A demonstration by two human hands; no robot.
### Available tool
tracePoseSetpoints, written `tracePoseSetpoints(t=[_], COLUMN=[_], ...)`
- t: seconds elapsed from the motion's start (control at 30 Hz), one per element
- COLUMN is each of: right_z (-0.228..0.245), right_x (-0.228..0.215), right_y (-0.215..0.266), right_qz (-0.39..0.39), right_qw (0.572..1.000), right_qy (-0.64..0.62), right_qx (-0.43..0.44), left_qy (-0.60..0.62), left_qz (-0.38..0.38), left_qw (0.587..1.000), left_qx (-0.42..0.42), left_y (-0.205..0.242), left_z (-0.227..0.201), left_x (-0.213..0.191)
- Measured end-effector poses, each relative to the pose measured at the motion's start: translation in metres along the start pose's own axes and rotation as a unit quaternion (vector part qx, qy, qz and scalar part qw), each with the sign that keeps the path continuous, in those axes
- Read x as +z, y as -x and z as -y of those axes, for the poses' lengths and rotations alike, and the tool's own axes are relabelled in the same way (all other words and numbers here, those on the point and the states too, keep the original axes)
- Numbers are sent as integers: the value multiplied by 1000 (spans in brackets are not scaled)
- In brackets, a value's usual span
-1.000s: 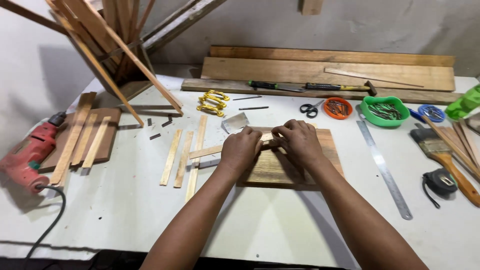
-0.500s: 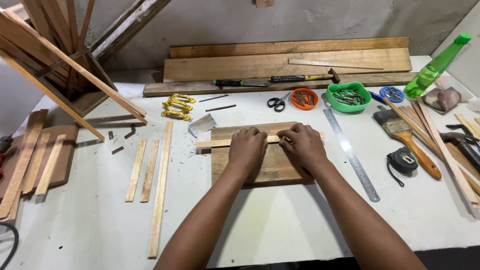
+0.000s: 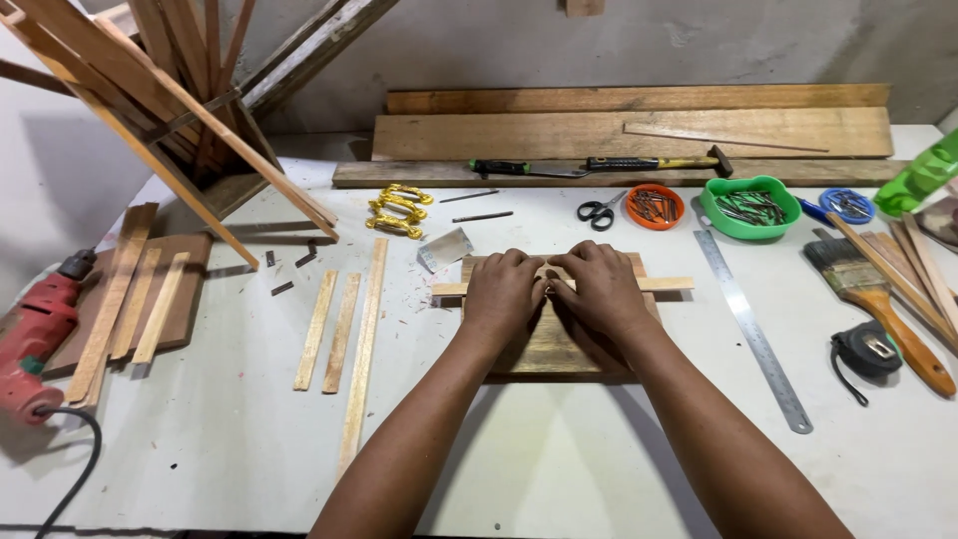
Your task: The recorder is assembling and preparing thin wooden slats on a workbench for a furniture-making project.
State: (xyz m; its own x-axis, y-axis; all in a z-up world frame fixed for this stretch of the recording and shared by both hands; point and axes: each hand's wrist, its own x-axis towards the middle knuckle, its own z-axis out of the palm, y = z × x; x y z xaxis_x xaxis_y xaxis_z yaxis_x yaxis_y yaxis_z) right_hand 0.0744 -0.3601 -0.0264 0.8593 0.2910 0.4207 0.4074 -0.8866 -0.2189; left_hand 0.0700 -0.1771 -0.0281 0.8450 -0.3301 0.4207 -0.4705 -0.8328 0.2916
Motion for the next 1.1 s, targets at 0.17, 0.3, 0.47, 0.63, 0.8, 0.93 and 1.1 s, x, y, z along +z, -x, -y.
tracePoseSetpoints(t=[0.17, 0.3, 0.47, 0.63, 0.8, 0.93, 1.1], right_z=[30, 48, 66, 79, 82, 77, 81], right_x=[11, 20, 36, 49, 70, 81, 71], right_y=[-23, -42, -65, -91, -114, -129, -136], right_qz=[35, 26, 11, -21, -7, 64, 126], right_qw=[999, 999, 998, 996, 997, 997, 986], right_qy=[-12, -28, -42, -47, -38, -24, -100], right_qx=[7, -18, -47, -72, -66, -38, 51], left_qy=[-17, -35, -40, -64, -121, -98, -4], left_qz=[-7, -24, -36, -20, 11, 50, 48], left_qw=[1000, 999, 997, 995, 986, 983, 986], left_qx=[-15, -32, -50, -74, -116, -145, -157], left_y=[2, 5, 4, -4, -15, -18, -23], left_z=[33, 55, 87, 113, 127, 138, 142], left_x=[-11, -26, -32, -42, -48, -44, -55])
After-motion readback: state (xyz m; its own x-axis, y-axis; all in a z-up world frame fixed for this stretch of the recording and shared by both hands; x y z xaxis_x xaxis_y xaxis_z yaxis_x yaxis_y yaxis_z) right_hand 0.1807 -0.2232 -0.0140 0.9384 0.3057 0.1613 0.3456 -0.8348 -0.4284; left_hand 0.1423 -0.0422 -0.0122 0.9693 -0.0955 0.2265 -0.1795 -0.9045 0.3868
